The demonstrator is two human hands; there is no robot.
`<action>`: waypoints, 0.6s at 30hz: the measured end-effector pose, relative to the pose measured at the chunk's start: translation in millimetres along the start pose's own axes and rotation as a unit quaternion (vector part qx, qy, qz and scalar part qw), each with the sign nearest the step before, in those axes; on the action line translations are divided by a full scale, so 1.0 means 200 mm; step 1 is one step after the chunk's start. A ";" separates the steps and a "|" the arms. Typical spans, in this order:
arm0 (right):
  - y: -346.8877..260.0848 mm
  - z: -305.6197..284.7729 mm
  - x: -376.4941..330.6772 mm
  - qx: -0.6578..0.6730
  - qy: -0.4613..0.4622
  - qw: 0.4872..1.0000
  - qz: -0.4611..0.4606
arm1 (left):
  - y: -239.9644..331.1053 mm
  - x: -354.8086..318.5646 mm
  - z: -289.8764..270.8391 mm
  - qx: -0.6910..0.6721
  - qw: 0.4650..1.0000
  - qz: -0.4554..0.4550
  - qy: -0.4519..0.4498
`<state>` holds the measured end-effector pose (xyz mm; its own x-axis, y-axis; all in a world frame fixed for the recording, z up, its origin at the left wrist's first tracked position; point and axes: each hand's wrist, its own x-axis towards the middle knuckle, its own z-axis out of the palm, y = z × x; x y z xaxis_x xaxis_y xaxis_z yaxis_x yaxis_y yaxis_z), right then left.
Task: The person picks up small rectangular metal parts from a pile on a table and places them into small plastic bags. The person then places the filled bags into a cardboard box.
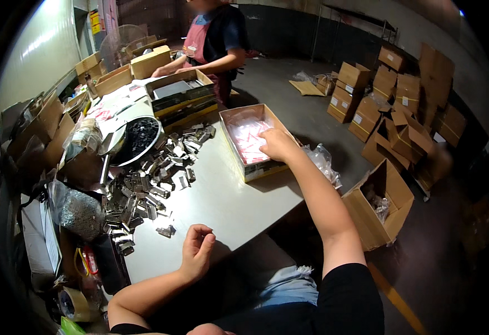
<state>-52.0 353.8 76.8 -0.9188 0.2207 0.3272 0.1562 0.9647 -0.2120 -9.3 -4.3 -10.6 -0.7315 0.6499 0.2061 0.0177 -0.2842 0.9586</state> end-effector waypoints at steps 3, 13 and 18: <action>0.12 0.11 0.15 -0.124 -0.069 0.988 0.060 | 0.01 0.02 0.03 0.002 1.000 -0.007 -0.014; -0.09 -0.08 -0.12 0.100 0.175 0.979 -0.032 | 0.02 0.01 0.02 0.003 1.000 -0.026 -0.013; -0.51 -0.11 -0.49 0.321 0.050 0.919 -0.223 | 0.04 0.01 0.01 -0.026 0.999 -0.021 -0.031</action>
<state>29.4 236.8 87.0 -0.7964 -0.1337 0.5898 -0.5043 0.6850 -0.5258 -9.1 -2.9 -1.8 -0.6869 0.7043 0.1794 -0.0481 -0.2904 0.9557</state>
